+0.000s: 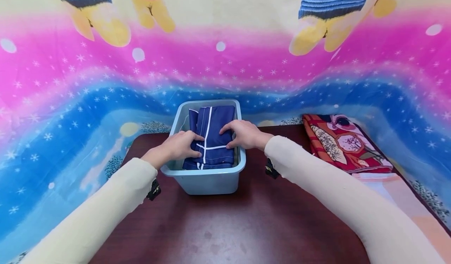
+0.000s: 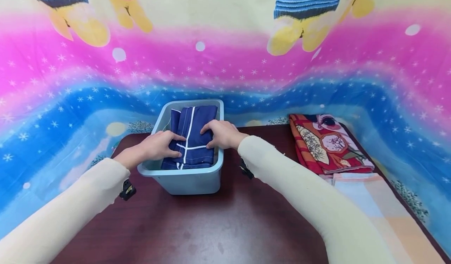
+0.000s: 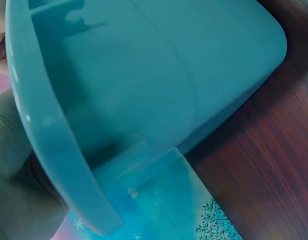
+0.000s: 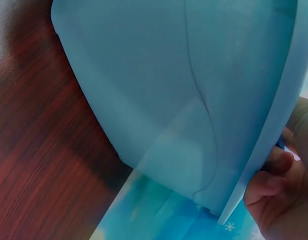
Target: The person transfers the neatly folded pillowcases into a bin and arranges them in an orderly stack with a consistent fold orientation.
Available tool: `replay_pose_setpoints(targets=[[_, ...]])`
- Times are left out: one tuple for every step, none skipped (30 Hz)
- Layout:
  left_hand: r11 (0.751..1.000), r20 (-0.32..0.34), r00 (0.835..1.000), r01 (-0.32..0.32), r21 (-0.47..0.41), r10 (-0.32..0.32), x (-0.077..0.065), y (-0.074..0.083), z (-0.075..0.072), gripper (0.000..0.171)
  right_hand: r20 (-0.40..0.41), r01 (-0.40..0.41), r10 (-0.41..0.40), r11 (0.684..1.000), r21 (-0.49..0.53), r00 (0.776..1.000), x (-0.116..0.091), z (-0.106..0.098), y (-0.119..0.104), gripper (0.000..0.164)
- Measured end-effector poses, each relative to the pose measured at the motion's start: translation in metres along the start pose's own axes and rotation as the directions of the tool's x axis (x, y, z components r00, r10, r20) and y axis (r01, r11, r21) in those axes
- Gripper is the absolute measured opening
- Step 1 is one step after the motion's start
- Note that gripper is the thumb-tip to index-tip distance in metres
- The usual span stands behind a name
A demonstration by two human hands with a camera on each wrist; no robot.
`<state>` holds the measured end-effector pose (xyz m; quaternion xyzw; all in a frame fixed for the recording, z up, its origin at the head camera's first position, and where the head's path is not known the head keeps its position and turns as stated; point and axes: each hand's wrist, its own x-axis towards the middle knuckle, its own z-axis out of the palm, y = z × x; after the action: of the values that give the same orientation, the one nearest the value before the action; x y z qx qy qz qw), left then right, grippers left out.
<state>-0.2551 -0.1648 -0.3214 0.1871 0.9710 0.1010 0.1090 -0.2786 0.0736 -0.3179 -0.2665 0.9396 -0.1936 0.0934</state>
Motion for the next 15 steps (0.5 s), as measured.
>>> replay_pose_setpoints(targets=[[1.0, 0.0, 1.0, 0.0, 0.001, 0.0, 0.0005, -0.0002, 0.0002, 0.058, 0.0, -0.002, 0.002, 1.0, -0.002, 1.0, 0.0002, 0.0001, 0.0002, 0.051], [1.0, -0.001, 1.0, -0.003, 0.002, 0.003, 0.0011, -0.0004, 0.0006, 0.058, 0.001, -0.004, 0.004, 1.0, -0.005, 1.0, 0.0002, 0.0, 0.0002, 0.051], [1.0, -0.001, 1.0, -0.005, 0.002, 0.005, 0.0018, -0.0007, 0.0006, 0.058, 0.0, -0.008, 0.008, 1.0, -0.008, 1.0, 0.0004, -0.0002, 0.0002, 0.051], [1.0, -0.001, 1.0, -0.007, 0.001, 0.007, 0.0025, -0.0009, 0.0008, 0.058, 0.0, -0.014, 0.014, 1.0, -0.012, 1.0, 0.0005, -0.0004, -0.0001, 0.05], [1.0, -0.001, 1.0, -0.009, -0.001, 0.009, 0.0031, -0.0012, 0.0009, 0.058, -0.001, -0.018, 0.018, 1.0, -0.017, 1.0, 0.0006, -0.0005, -0.0005, 0.05], [1.0, 0.001, 1.0, -0.008, -0.004, 0.008, 0.0036, -0.0015, 0.001, 0.058, -0.002, -0.023, 0.023, 0.999, -0.023, 1.0, 0.0008, -0.0008, -0.001, 0.05], [1.0, 0.005, 1.0, -0.009, -0.004, 0.009, 0.0038, -0.0021, 0.0011, 0.058, 0.001, -0.027, 0.027, 0.999, -0.03, 1.0, 0.001, -0.0009, -0.0017, 0.05], [1.0, 0.01, 1.0, -0.007, -0.009, 0.007, 0.0042, -0.0027, 0.0015, 0.058, 0.004, -0.03, 0.03, 0.999, -0.037, 1.0, 0.0011, -0.0009, -0.0024, 0.051], [1.0, 0.015, 1.0, -0.005, -0.014, 0.005, 0.0043, -0.0035, 0.002, 0.058, 0.008, -0.033, 0.034, 0.999, -0.043, 0.999, 0.0013, -0.0008, -0.0029, 0.051], [1.0, 0.02, 1.0, -0.003, -0.021, 0.003, 0.0044, -0.0042, 0.0025, 0.058, 0.012, -0.033, 0.034, 0.998, -0.05, 0.999, 0.0013, -0.0007, -0.0035, 0.051], [1.0, 0.023, 1.0, -0.001, -0.027, 0.001, 0.0044, -0.0052, 0.003, 0.058, 0.016, -0.033, 0.034, 0.998, -0.055, 0.999, 0.0015, -0.0004, -0.0041, 0.051], [0.999, 0.025, 1.0, -0.001, -0.034, 0.002, 0.0044, -0.0063, 0.0037, 0.058, 0.019, -0.033, 0.034, 0.998, -0.059, 0.999, 0.0015, -0.0003, -0.0047, 0.052], [0.999, 0.025, 1.0, -0.003, -0.04, 0.004, 0.0043, -0.0074, 0.0043, 0.057, 0.021, -0.031, 0.032, 0.998, -0.063, 0.999, 0.0014, -0.0001, -0.0052, 0.052], [0.999, 0.023, 1.0, -0.006, -0.047, 0.007, 0.0046, -0.0086, 0.005, 0.057, 0.021, -0.031, 0.032, 0.997, -0.067, 0.999, 0.0014, 0.0002, -0.0056, 0.052], [0.999, 0.02, 1.0, -0.008, -0.053, 0.009, 0.0045, -0.0094, 0.0052, 0.057, 0.02, -0.03, 0.031, 0.997, -0.071, 0.999, 0.0015, 0.0005, -0.0061, 0.052]])
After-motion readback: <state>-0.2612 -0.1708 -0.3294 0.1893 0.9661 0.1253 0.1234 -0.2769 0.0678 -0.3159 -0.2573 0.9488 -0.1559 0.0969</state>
